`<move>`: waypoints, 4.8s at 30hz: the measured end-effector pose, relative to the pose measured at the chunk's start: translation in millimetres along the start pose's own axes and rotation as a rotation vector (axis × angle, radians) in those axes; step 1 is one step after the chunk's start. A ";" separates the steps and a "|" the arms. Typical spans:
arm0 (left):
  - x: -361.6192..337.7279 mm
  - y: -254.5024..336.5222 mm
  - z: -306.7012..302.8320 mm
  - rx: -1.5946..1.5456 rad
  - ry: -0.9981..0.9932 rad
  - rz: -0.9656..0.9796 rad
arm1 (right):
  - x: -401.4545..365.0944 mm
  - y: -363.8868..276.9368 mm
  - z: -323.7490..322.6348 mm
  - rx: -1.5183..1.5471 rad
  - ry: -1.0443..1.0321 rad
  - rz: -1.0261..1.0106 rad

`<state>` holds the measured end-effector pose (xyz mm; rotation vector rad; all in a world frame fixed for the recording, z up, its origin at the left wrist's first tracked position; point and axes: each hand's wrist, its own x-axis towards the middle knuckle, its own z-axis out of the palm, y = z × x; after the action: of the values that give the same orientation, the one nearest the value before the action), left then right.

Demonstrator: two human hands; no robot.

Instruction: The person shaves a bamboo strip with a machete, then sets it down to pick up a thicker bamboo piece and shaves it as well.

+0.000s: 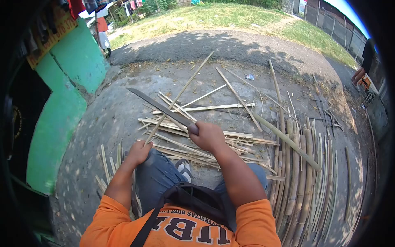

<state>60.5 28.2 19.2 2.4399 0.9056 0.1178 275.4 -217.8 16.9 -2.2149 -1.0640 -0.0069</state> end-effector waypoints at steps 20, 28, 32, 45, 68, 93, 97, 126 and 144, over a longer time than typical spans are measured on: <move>-17.3 -5.2 12.9 -0.034 0.141 0.089 | 25.5 22.7 47.6 -0.195 0.077 -0.211; -18.7 -2.0 10.7 -0.010 0.127 0.086 | 28.0 30.5 42.0 -0.249 0.068 -0.156; -15.0 -4.6 12.3 -0.012 0.115 0.072 | 26.8 28.8 41.9 -0.235 0.063 -0.159; -18.5 -1.4 12.9 0.019 0.136 0.048 | 28.4 22.8 49.8 -0.232 0.048 -0.231; -19.3 6.1 9.0 -0.012 0.105 0.046 | 18.8 5.2 45.1 -0.235 0.002 -0.256; -25.7 12.3 5.4 0.024 0.179 0.070 | 21.4 22.1 19.0 -0.216 0.136 -0.065; -27.8 25.6 12.1 -0.011 0.179 0.022 | 13.5 1.5 34.2 -0.149 0.050 -0.270; -42.8 10.0 16.5 0.022 0.163 0.156 | 29.3 42.1 32.1 -0.249 0.139 -0.073; -53.1 12.5 8.3 0.058 0.127 0.131 | 29.7 40.7 21.5 -0.221 0.123 -0.107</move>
<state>29.0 -16.8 23.7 2.5691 0.8121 0.3008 317.7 -203.0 -14.6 -2.3147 -1.1582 -0.3180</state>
